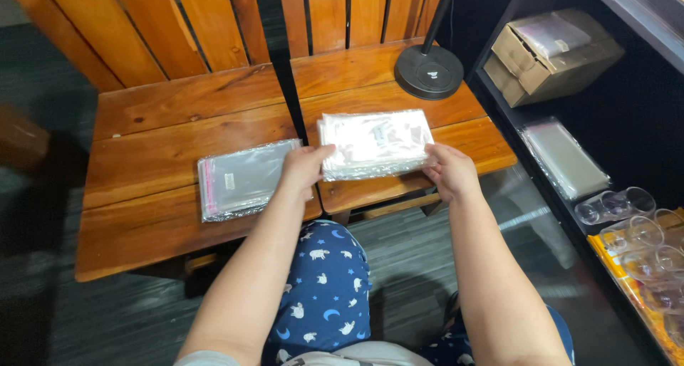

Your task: The person takes stacks of plastic bags from a shelf and places them on a wooden bench. They repeat this process multiple times, moving the bags from the shelf to the bench.

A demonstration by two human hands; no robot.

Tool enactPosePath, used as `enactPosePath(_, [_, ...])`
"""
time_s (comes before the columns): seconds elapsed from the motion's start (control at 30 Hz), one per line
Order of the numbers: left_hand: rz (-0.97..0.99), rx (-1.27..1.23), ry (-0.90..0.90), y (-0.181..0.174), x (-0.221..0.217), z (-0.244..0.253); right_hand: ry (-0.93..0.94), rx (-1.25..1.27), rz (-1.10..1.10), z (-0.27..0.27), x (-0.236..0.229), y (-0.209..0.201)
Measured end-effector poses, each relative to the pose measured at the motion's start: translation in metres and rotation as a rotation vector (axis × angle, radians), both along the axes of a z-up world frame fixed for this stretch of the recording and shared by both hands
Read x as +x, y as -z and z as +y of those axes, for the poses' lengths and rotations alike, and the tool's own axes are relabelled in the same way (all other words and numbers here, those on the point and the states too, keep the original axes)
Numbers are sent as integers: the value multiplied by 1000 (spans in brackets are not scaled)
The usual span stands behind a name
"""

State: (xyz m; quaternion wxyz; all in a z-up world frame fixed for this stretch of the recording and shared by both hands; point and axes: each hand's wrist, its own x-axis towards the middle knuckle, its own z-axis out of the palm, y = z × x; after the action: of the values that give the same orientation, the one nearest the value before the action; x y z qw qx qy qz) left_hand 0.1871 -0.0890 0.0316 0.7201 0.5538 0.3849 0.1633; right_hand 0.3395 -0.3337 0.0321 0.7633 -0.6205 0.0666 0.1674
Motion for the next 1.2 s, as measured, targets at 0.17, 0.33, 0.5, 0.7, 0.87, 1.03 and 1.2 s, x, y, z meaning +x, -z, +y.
enactPosePath(0.17, [-78,44,-42,-30,-42,36,-64,56,-16,38,-33,-34])
enactPosePath(0.33, [-78,67,-188,-33,-98,85,-153,97,13,94,-65,-25])
enactPosePath(0.5, [-13,81,-199,-34,-148,117,-225,81,42,139,-113,-30])
enactPosePath(0.7, [-22,-17,-230,-28,-181,136,-265,24,11,178,-127,5])
enactPosePath(0.87, [-18,-49,-207,-19,-188,146,-293,-27,-8,184,-129,10])
enactPosePath(1.03, [-21,-82,-187,-7,-188,150,-318,-84,-7,183,-136,8])
enactPosePath(1.2, [-15,-75,-200,4,-188,156,-313,-106,-19,187,-139,5])
